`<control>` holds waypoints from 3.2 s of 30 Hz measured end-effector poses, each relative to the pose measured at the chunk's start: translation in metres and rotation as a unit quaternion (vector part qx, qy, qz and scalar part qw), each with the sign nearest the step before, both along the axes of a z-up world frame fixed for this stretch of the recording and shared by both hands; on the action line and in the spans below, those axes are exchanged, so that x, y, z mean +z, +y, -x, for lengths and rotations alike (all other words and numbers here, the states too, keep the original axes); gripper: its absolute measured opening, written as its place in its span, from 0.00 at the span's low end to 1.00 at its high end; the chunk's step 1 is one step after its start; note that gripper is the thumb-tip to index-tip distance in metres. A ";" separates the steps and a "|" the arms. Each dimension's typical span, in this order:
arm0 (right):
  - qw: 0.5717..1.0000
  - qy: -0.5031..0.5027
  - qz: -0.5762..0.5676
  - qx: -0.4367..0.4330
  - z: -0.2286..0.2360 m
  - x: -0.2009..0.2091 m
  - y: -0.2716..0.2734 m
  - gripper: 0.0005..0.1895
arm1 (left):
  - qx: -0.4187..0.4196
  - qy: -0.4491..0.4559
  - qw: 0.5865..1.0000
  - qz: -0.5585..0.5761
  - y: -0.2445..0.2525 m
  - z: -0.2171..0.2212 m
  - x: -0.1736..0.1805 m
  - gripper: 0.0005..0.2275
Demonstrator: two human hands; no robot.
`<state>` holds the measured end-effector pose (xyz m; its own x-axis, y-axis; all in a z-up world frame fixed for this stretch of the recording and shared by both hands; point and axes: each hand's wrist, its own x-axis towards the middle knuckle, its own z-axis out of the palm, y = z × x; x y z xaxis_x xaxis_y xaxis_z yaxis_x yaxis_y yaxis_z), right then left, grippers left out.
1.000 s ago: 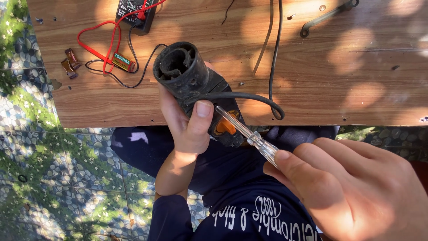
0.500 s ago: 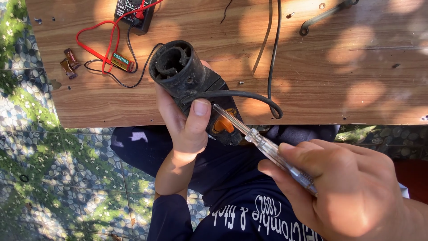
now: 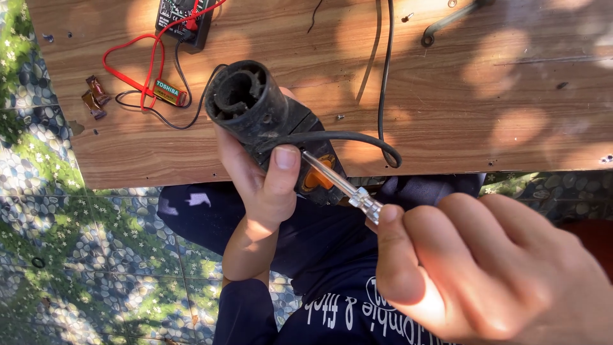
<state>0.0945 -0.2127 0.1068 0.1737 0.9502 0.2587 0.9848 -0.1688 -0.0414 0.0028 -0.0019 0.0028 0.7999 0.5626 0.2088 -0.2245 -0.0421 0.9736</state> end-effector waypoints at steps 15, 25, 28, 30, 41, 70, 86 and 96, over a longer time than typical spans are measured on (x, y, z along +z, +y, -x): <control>0.999 -0.030 -0.031 0.024 -0.009 -0.012 -0.010 0.09 | -0.018 -0.009 1.000 -0.001 -0.006 0.006 0.006 0.26; 0.887 0.406 -0.026 -0.218 0.000 -0.001 0.007 0.13 | -0.005 -0.013 1.000 -0.018 -0.002 0.008 0.002 0.28; 0.970 0.221 -0.028 -0.101 0.000 -0.005 0.002 0.15 | -0.006 -0.020 1.000 0.017 -0.004 0.008 0.004 0.28; 0.998 0.065 -0.006 -0.022 0.000 0.000 0.002 0.17 | -0.016 -0.029 0.998 0.047 -0.006 0.008 0.006 0.26; 0.889 0.421 0.001 -0.179 -0.003 0.011 0.016 0.18 | 0.014 -0.006 0.999 0.049 -0.003 0.012 0.005 0.27; 0.973 0.194 -0.008 -0.127 0.003 0.019 0.016 0.14 | -0.002 -0.013 0.998 0.066 -0.006 0.005 0.008 0.26; 0.961 0.254 -0.003 -0.110 -0.012 -0.010 0.010 0.14 | 0.026 -0.015 0.995 -0.097 -0.006 0.009 0.003 0.27; 0.988 0.143 -0.016 -0.062 0.000 -0.030 0.001 0.18 | 0.060 -0.024 0.984 -0.169 0.007 0.000 -0.004 0.28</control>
<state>0.0941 -0.2118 0.0769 0.3580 0.9093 0.2124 0.9039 -0.2805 -0.3228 0.0027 0.0052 -0.0007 0.7165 0.5454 0.4350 -0.2425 -0.3899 0.8884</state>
